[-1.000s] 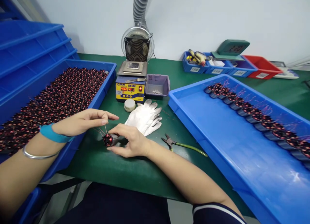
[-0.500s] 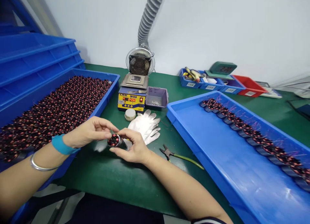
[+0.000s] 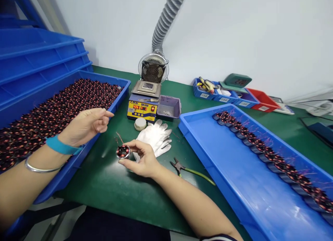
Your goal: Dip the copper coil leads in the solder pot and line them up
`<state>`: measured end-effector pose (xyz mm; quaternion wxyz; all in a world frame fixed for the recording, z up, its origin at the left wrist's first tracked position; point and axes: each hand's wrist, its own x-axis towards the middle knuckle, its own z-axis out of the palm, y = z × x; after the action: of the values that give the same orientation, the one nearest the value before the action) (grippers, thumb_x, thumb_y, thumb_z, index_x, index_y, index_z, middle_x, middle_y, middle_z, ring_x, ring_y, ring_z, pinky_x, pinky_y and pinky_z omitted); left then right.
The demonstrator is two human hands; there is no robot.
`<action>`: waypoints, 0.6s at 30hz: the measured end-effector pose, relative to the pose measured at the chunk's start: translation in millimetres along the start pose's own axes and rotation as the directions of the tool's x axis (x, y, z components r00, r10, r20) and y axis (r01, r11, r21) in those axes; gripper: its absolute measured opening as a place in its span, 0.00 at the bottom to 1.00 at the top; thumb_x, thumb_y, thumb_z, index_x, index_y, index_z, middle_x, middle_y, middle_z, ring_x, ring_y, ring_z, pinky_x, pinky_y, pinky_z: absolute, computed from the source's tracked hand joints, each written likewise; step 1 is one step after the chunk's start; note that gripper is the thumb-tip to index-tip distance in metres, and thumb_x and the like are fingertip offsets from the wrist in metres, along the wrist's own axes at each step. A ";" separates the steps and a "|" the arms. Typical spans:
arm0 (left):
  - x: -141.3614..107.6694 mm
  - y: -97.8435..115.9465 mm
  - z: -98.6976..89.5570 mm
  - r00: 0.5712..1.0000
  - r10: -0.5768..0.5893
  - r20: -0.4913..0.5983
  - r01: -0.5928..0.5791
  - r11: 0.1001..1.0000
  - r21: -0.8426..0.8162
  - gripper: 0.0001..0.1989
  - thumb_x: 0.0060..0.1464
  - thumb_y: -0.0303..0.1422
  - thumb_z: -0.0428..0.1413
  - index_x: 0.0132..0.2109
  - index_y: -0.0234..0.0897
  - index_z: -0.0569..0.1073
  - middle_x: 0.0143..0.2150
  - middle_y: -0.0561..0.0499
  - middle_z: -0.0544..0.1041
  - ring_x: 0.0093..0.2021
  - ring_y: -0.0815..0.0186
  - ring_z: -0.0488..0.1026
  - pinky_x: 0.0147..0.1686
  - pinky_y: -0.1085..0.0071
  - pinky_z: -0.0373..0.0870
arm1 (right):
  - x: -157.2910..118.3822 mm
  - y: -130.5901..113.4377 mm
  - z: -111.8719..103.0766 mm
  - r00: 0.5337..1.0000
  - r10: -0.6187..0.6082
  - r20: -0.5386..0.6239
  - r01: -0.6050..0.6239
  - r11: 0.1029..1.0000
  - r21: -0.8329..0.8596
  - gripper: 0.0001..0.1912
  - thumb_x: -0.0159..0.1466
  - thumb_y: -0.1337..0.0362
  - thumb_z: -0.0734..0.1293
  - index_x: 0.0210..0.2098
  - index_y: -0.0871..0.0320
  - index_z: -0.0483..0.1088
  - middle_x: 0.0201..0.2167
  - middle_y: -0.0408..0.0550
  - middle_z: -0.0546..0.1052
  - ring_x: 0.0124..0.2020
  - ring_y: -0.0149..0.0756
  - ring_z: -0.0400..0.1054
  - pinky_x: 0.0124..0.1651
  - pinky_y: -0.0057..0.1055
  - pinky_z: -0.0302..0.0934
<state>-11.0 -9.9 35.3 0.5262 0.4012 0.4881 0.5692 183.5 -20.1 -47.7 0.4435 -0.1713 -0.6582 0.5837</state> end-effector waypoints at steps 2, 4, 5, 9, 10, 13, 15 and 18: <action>-3.1 -0.8 0.2 0.987 -0.089 0.137 0.077 0.993 0.087 0.19 0.38 0.44 0.66 0.32 0.32 0.76 0.23 0.54 0.70 0.18 0.76 0.62 0.17 0.78 0.59 | 2.0 1.1 -2.2 0.998 0.054 -0.024 -0.052 0.995 0.088 0.19 0.53 0.61 0.74 0.40 0.59 0.67 0.34 0.48 0.76 0.34 0.31 0.72 0.44 0.29 0.67; -6.9 -4.4 2.2 0.953 -0.159 0.258 0.112 0.975 0.190 0.20 0.38 0.42 0.66 0.36 0.32 0.76 0.24 0.53 0.71 0.19 0.75 0.63 0.18 0.78 0.60 | 3.8 1.7 -4.2 0.993 0.107 -0.041 -0.100 0.984 0.145 0.20 0.52 0.60 0.75 0.40 0.58 0.67 0.33 0.47 0.76 0.34 0.30 0.73 0.45 0.30 0.67; -8.5 -6.8 3.4 0.933 -0.190 0.304 0.119 0.964 0.237 0.20 0.39 0.41 0.66 0.38 0.32 0.76 0.24 0.53 0.71 0.20 0.74 0.64 0.18 0.78 0.60 | 4.5 1.7 -5.0 0.991 0.126 -0.047 -0.117 0.979 0.166 0.19 0.52 0.60 0.75 0.40 0.58 0.67 0.33 0.46 0.76 0.34 0.30 0.72 0.44 0.29 0.67; -10.7 -16.0 7.9 0.886 -0.272 0.376 0.150 0.935 0.322 0.21 0.39 0.37 0.66 0.41 0.32 0.73 0.25 0.55 0.70 0.25 0.73 0.66 0.21 0.79 0.62 | 6.2 1.7 -5.6 0.982 0.177 -0.059 -0.159 0.959 0.236 0.18 0.51 0.61 0.75 0.38 0.57 0.69 0.32 0.43 0.75 0.31 0.27 0.71 0.41 0.26 0.67; -10.6 -17.6 8.5 0.880 -0.284 0.382 0.159 0.932 0.327 0.21 0.39 0.36 0.66 0.41 0.32 0.72 0.26 0.55 0.70 0.26 0.72 0.66 0.21 0.79 0.62 | 6.4 1.6 -5.6 0.978 0.198 -0.059 -0.177 0.951 0.254 0.18 0.50 0.61 0.75 0.38 0.57 0.70 0.31 0.43 0.75 0.30 0.27 0.70 0.39 0.26 0.67; -10.3 -21.3 10.0 0.878 -0.283 0.386 0.144 0.926 0.350 0.22 0.40 0.38 0.65 0.42 0.31 0.71 0.27 0.55 0.70 0.27 0.72 0.66 0.23 0.77 0.64 | 8.2 0.2 -7.3 0.960 0.268 -0.077 -0.231 0.919 0.319 0.18 0.49 0.60 0.76 0.37 0.55 0.72 0.32 0.42 0.75 0.29 0.27 0.70 0.35 0.25 0.67; -10.9 -24.3 11.8 0.892 -0.248 0.377 0.104 0.926 0.364 0.23 0.43 0.42 0.62 0.44 0.31 0.71 0.28 0.54 0.70 0.28 0.71 0.66 0.25 0.75 0.65 | 12.8 -3.6 -12.3 0.949 0.288 -0.127 -0.231 0.911 0.341 0.18 0.47 0.59 0.77 0.36 0.54 0.73 0.32 0.42 0.76 0.30 0.28 0.70 0.35 0.25 0.67; -13.2 -31.5 16.3 0.901 -0.219 0.374 0.008 0.871 0.491 0.27 0.44 0.45 0.60 0.47 0.31 0.70 0.32 0.52 0.71 0.29 0.69 0.67 0.28 0.72 0.66 | 31.8 -15.6 -29.4 0.924 0.274 -0.267 -0.193 0.937 0.291 0.18 0.45 0.57 0.77 0.34 0.55 0.75 0.32 0.44 0.76 0.31 0.28 0.69 0.34 0.24 0.65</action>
<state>13.0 -21.7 8.6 0.5361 0.6005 0.5123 0.2992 193.6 17.6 -23.3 0.4844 -0.2770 -0.4748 0.6806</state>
